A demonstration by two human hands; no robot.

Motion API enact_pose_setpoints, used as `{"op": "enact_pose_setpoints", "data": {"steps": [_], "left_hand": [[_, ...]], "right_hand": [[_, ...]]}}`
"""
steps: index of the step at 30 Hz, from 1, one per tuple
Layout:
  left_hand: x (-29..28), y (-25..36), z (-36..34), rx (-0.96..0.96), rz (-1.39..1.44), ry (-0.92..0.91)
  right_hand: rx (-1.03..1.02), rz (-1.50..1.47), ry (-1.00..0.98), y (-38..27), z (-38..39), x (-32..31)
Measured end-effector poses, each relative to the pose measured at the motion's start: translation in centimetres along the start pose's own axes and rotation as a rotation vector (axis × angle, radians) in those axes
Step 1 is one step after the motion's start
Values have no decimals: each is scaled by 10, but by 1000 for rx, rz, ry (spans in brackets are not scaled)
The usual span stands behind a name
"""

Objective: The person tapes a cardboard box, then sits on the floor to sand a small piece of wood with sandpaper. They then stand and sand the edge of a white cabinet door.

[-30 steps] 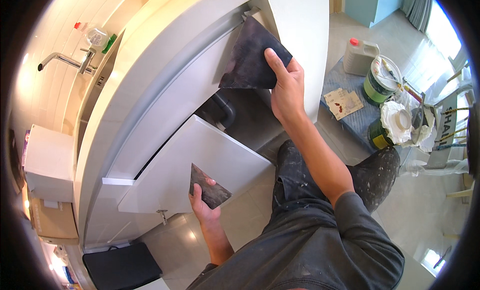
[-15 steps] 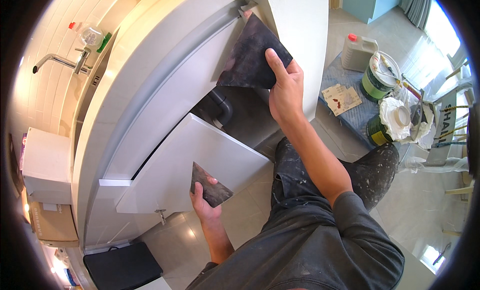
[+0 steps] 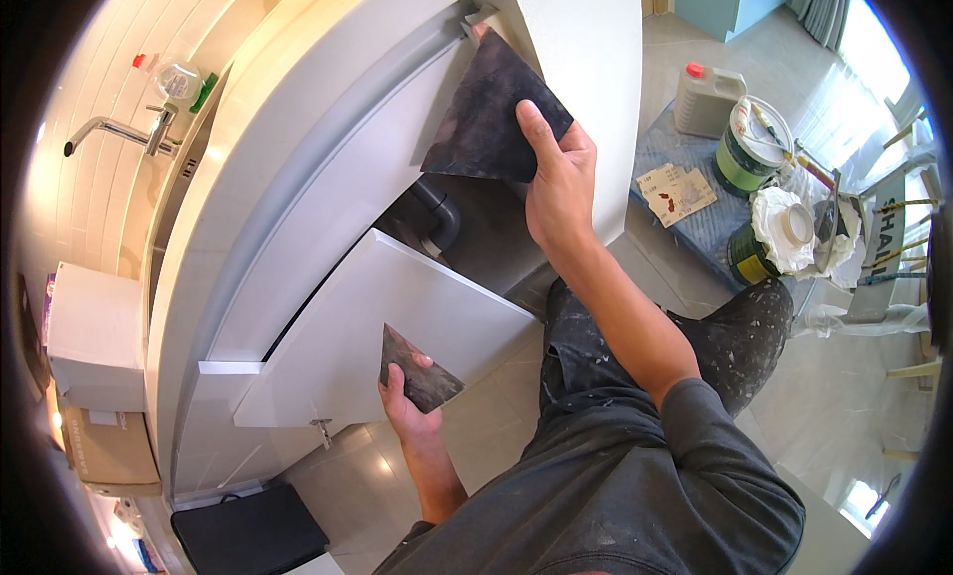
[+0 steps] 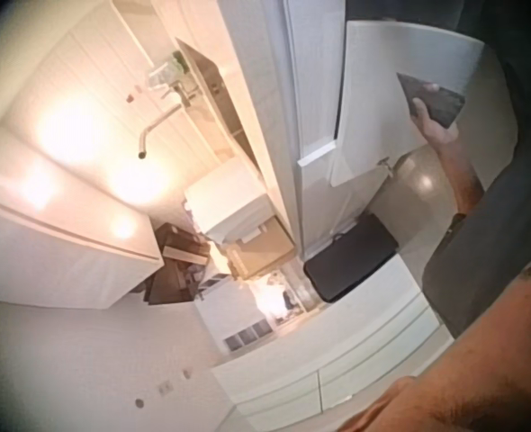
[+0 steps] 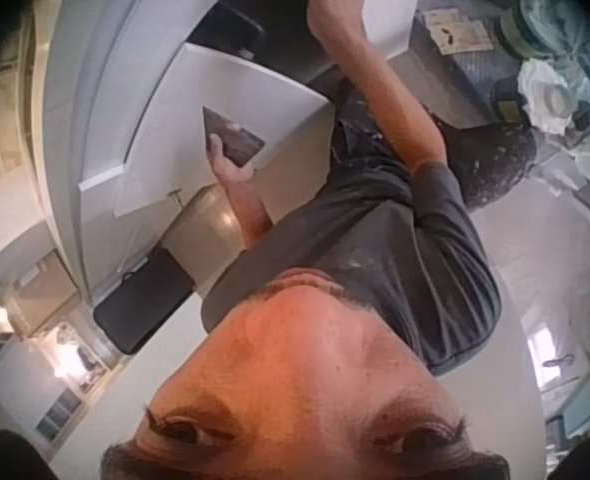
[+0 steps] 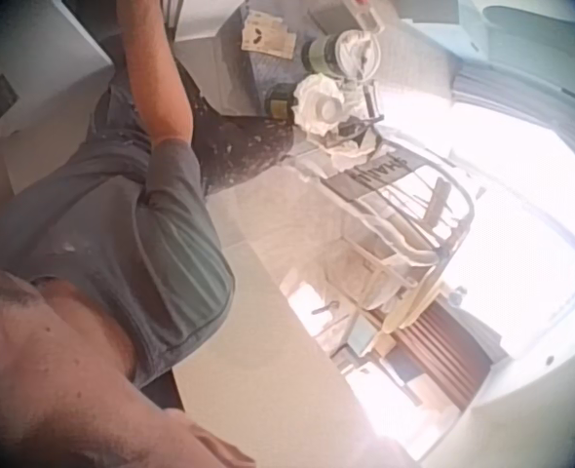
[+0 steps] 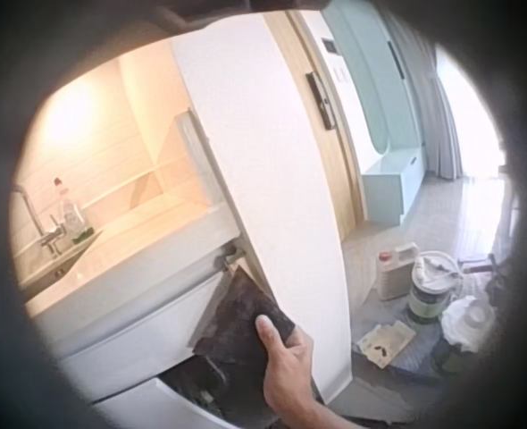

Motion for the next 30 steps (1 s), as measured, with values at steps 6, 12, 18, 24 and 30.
{"op": "enact_pose_setpoints", "data": {"steps": [6,12,18,24,30], "left_hand": [[2,0,-1,-1,9,-8],[4,-1,1,-4,6,16],[4,-1,1,3,-2,-3],[5,-2,0,-4,-11,-2],[5,-4,0,-21,8,-6]], "right_hand": [[-16,-47,-20,-4,-1,11],[-21,-12,1,2,4,3],[-18,-23,-27,-2,7,8],[-28,-19,26,5,4,-2],[-22,41,49,9,11,-10]]}}
Point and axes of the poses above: each hand's wrist, its own z-axis away from the middle knuckle, its own x-axis out of the palm, y = z × x, the point moved 5 cm from there along -z, towards the middle knuckle, and after that the axes turned 4 degrees about z, right-handed, at the moved point
